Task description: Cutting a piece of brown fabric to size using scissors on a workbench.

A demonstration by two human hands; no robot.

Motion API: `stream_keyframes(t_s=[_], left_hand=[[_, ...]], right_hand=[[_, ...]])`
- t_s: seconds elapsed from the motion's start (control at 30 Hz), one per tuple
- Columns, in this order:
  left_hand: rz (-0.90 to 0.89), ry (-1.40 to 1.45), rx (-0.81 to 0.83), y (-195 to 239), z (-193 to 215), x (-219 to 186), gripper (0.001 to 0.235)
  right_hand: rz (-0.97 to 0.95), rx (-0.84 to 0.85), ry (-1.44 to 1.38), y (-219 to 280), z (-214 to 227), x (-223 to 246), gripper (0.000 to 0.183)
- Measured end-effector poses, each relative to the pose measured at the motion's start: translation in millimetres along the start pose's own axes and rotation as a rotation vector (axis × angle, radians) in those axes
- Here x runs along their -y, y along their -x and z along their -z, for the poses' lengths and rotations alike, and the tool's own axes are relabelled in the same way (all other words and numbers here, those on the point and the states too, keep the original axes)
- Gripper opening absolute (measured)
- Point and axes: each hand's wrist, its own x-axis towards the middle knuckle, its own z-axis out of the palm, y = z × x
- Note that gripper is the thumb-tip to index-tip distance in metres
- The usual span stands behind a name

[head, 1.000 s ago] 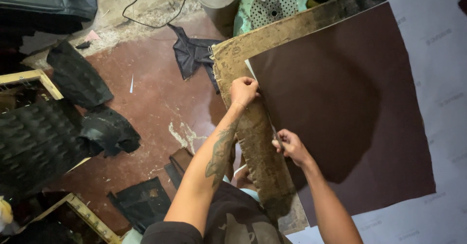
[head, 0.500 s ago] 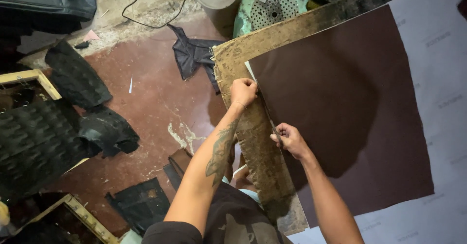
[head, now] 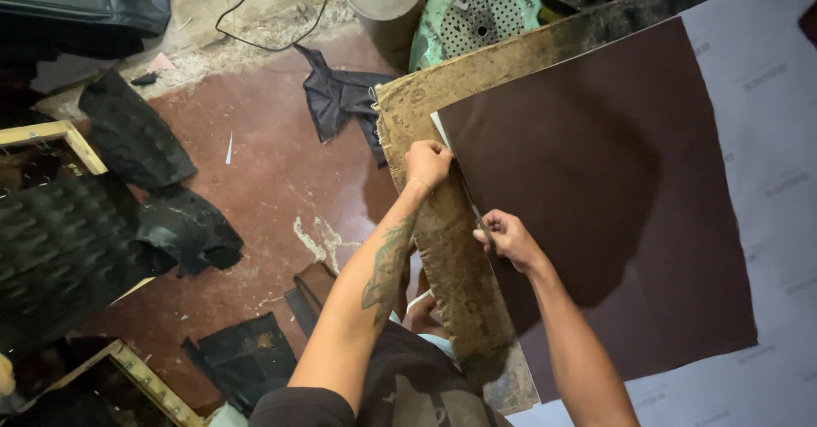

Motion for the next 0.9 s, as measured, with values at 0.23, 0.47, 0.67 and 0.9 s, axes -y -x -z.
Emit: stream_keyframes(t_s=[0.23,0.47,0.67,0.9], left_hand=[[0.004,0.000,0.019,13,9,-16,0.017],[0.021,-0.014,0.038,-1,2,-5,0.016],[0.003,0.028,0.060,-15,-2,3,0.017],[0.012,0.019,0.084,-12,0,6,0.014]], right_hand=[[-0.031,0.005,-0.011,-6,1,3,0.027],[-0.031,-0.001,0.008,-12,-4,17,0.028],[0.001,-0.010,0.001,-31,-5,17,0.027],[-0.056,0.003,-0.006,-45,-9,32,0.027]])
